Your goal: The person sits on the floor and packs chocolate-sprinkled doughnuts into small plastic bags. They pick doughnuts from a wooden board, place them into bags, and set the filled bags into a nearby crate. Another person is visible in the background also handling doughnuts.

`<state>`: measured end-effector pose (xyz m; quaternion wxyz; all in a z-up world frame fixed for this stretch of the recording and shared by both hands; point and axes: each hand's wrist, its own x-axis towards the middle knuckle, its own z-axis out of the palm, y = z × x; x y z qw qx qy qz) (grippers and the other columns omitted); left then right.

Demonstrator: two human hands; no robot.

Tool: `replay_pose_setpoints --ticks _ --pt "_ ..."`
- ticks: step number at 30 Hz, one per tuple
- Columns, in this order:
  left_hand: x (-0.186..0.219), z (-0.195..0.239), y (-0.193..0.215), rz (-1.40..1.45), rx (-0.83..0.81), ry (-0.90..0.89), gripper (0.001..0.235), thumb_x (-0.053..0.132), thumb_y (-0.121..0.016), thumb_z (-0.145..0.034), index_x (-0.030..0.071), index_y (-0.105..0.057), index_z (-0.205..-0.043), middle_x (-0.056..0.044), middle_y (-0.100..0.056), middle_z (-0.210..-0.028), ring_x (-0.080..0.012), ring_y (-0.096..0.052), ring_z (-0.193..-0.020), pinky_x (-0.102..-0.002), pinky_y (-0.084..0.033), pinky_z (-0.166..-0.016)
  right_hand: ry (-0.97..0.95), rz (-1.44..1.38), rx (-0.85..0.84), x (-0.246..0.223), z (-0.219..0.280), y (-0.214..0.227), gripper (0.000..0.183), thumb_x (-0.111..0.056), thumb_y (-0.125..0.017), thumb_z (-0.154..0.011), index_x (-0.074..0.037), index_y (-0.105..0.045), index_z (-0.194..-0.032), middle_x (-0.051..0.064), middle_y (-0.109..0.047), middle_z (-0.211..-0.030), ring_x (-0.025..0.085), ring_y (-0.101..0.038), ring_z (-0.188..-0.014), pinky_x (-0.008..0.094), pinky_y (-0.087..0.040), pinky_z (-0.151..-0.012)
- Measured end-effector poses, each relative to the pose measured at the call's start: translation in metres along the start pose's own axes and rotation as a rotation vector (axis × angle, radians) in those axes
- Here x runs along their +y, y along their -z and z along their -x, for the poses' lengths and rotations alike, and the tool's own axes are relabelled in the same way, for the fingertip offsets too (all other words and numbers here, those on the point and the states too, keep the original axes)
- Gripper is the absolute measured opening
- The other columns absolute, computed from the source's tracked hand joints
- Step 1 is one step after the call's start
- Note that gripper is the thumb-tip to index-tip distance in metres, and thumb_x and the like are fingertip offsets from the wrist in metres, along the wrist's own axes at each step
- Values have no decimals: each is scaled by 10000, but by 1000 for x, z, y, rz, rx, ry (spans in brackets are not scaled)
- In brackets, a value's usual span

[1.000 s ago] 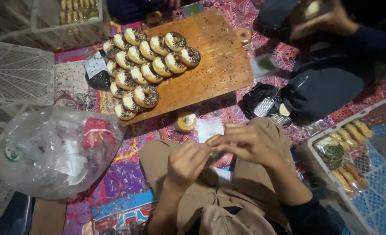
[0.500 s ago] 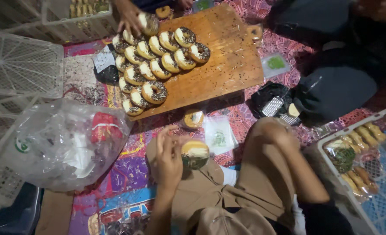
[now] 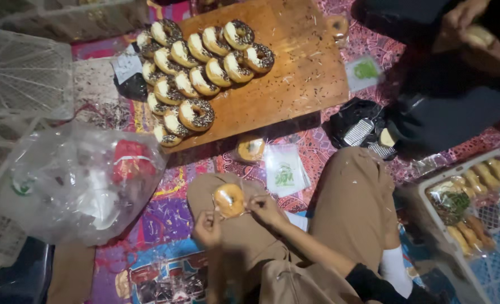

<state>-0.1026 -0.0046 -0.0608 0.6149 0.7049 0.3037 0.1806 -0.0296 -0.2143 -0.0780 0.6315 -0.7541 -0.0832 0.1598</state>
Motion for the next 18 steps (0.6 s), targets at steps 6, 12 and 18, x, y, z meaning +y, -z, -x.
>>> replay_pose_setpoints --ticks 6,12,18 --pt "-18 -73 -72 -16 -207 -152 186 121 -801 -920 -18 -678 -943 1 -674 -812 -72 -604 -768 -245 -517 -698 -176 323 204 41 -76 109 292 -308 -665 -706 -52 -678 -844 97 -579 -731 310 -555 -680 472 -435 -588" --pt "42 -115 -185 -363 -155 -325 273 168 -785 -926 -55 -644 -997 -182 -671 -899 -275 -631 -838 -403 -522 -770 126 1192 -96 59 -123 127 169 -241 -712 -686 -113 -709 -796 134 -661 -985 317 -659 -952 507 -447 -831" --pt "91 -34 -191 -415 -402 -333 569 187 -725 -734 -58 -612 -1235 -224 -631 -1091 -368 -624 -976 -473 -513 -861 384 1437 -106 15 -66 138 122 -166 -607 -828 -142 -722 -797 32 -699 -883 218 -668 -922 466 -422 -1003"
